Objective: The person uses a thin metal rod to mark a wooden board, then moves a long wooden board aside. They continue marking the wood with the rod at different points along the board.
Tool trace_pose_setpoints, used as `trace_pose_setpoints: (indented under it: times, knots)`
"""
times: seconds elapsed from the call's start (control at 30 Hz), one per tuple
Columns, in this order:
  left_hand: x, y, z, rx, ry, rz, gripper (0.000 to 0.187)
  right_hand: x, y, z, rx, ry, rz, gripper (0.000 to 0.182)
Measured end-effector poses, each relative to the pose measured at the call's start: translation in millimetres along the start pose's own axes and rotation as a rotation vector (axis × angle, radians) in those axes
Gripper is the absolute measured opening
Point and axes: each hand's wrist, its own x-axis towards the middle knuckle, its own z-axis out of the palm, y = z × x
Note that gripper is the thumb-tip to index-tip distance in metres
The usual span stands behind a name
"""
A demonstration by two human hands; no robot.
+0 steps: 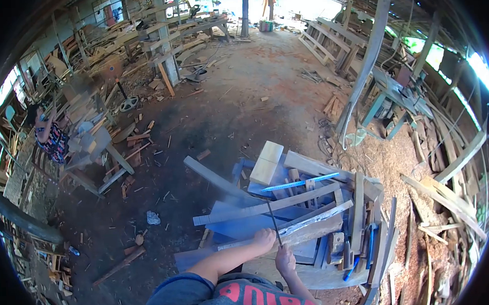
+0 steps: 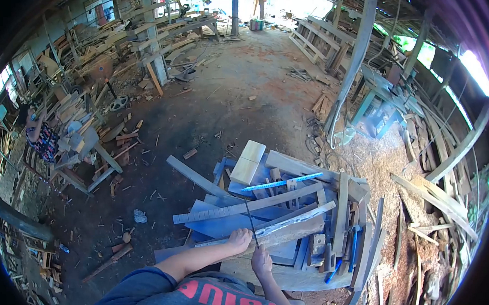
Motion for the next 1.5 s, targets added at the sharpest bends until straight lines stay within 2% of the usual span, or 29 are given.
trace_pose_setpoints:
  times: [0.3, 0.43, 0.5, 0.63, 0.7, 0.8, 0.87, 0.97, 1.07, 1.2, 1.27, 1.37, 1.5]
  knots:
    - [-22, -11, 7, -0.044, 0.246, 0.078, 0.034, 3, 3, -3, 0.021, 0.019, -0.022, 0.021]
    - [-34, -6, -12, -0.070, 0.179, -0.012, 0.044, 8, 15, 1, 0.047, 0.060, -0.102, 0.022]
    - [-38, -8, -4, 0.000, 0.400, -0.063, 0.051, 7, 15, -3, 0.045, 0.029, -0.112, 0.021]
    - [-38, -15, -2, -0.032, 0.266, -0.071, 0.062, -8, 14, -14, 0.064, 0.063, -0.124, 0.022]
    - [-38, -15, -12, -0.106, 0.074, -0.089, 0.063, -13, 7, -24, -0.035, -0.094, 0.028, 0.021]
    - [-37, -16, -12, -0.107, 0.037, -0.085, 0.063, 3, 1, -12, -0.055, -0.056, -0.014, 0.021]
    - [-38, -16, -12, -0.086, 0.028, -0.080, 0.063, 21, -9, -10, -0.073, -0.036, 0.000, 0.021]
    - [-41, -17, -12, -0.063, 0.008, -0.074, 0.063, 30, -11, -7, -0.094, -0.023, -0.086, 0.017]
    - [-42, -14, -25, -0.112, 0.008, -0.092, 0.063, 2, -11, -22, -0.065, -0.077, 0.038, 0.021]
    - [-41, -14, -20, -0.162, 0.057, -0.098, 0.063, -15, 0, -11, -0.132, -0.087, -0.057, 0.025]
    - [-40, -15, -23, -0.161, 0.035, -0.096, 0.063, 3, -20, -17, -0.105, -0.087, 0.082, 0.028]
    - [-41, -17, -19, -0.143, 0.019, -0.092, 0.063, 20, -20, -18, -0.054, -0.020, 0.027, 0.029]
    - [-40, -14, -19, -0.146, 0.075, -0.099, 0.064, -7, -7, -25, -0.037, -0.058, 0.142, 0.029]
